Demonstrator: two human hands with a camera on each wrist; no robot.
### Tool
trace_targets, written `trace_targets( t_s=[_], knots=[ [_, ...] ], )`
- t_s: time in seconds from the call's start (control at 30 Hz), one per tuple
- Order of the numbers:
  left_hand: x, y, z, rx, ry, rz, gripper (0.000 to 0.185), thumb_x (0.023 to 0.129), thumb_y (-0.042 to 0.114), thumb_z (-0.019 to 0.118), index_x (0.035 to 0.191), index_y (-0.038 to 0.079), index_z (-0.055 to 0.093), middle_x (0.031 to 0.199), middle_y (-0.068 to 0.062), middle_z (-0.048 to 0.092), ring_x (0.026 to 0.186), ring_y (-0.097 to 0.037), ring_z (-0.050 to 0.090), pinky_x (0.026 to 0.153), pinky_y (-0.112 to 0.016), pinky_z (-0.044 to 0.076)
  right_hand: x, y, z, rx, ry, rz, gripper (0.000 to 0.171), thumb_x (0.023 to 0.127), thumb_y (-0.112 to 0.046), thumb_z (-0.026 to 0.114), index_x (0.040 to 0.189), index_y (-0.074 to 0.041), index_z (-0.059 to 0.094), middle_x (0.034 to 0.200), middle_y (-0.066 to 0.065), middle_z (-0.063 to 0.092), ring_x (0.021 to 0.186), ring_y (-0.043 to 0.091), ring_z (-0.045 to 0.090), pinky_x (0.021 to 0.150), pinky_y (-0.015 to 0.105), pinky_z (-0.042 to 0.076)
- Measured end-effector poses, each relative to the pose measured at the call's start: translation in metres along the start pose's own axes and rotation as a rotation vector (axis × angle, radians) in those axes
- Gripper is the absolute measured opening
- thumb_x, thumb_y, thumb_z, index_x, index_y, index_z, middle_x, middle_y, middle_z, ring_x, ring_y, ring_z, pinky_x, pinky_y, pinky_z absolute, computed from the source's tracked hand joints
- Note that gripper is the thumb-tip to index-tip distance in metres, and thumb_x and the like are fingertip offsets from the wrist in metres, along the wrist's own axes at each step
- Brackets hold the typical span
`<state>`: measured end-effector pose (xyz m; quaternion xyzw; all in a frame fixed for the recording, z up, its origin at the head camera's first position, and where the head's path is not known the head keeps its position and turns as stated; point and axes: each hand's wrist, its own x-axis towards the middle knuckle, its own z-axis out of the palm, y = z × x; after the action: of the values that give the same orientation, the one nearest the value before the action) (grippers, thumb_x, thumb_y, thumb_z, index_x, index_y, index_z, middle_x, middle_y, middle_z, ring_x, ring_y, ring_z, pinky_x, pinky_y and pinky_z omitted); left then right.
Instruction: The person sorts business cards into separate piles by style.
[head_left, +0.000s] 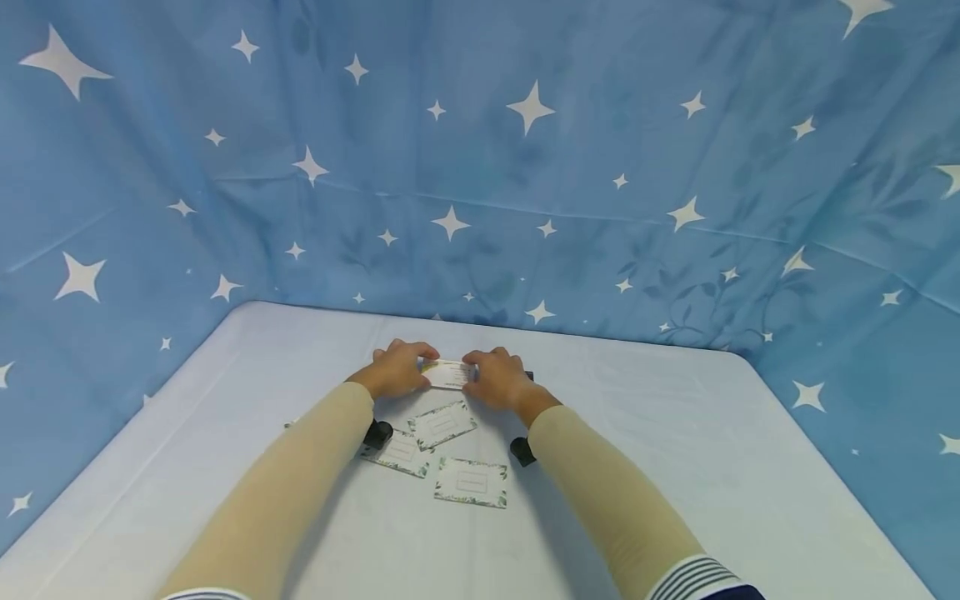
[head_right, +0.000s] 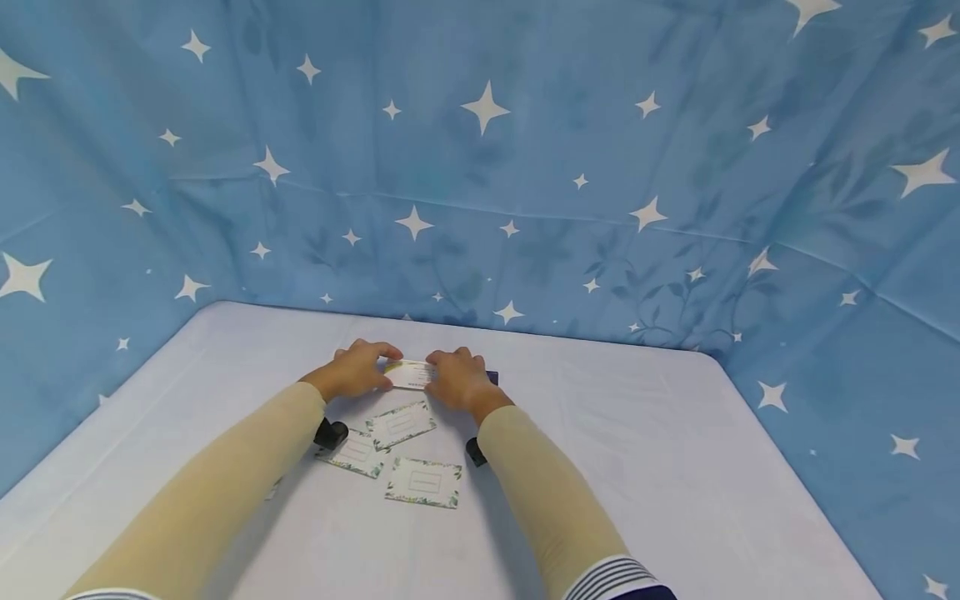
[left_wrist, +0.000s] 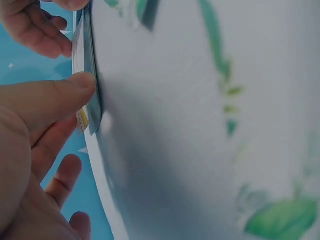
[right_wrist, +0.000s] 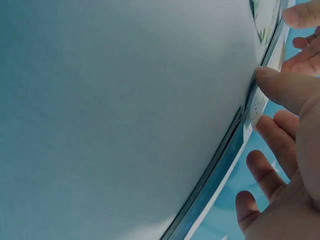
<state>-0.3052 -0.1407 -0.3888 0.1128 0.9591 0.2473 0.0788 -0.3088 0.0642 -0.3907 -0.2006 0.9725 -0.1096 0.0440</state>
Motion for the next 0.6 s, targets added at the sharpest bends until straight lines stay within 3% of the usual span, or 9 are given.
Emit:
trace_targets(
  t_s=[0.3,0.6],
  knots=[
    [0.002,0.001,-0.0023,0.035,-0.033,-0.016,0.054,0.091,0.02,0.075,0.142,0.02,0.058,0.138,-0.008,0.055,0.12,-0.03,0.044,0.096,-0.051,0.029,0.0024,0.0049,0.0001,0.048,-0.023,0.085,0.06,0.094,-0.04,0.071,0.147,-0.022,0.052,0.141,0.012,0.053,0.13,0.036,0.043,0.104,0.054,0.034],
    [0.0032,-0.0012,-0.0021,0.036,-0.052,-0.014,0.05,0.093,0.021,0.073,0.14,0.017,0.059,0.14,-0.006,0.055,0.125,-0.03,0.043,0.099,-0.053,0.029,0.0036,0.006,-0.0015,0.045,-0.07,0.084,0.056,0.095,-0.041,0.069,0.145,-0.022,0.054,0.139,0.012,0.054,0.128,0.033,0.043,0.103,0.053,0.034]
  ],
)
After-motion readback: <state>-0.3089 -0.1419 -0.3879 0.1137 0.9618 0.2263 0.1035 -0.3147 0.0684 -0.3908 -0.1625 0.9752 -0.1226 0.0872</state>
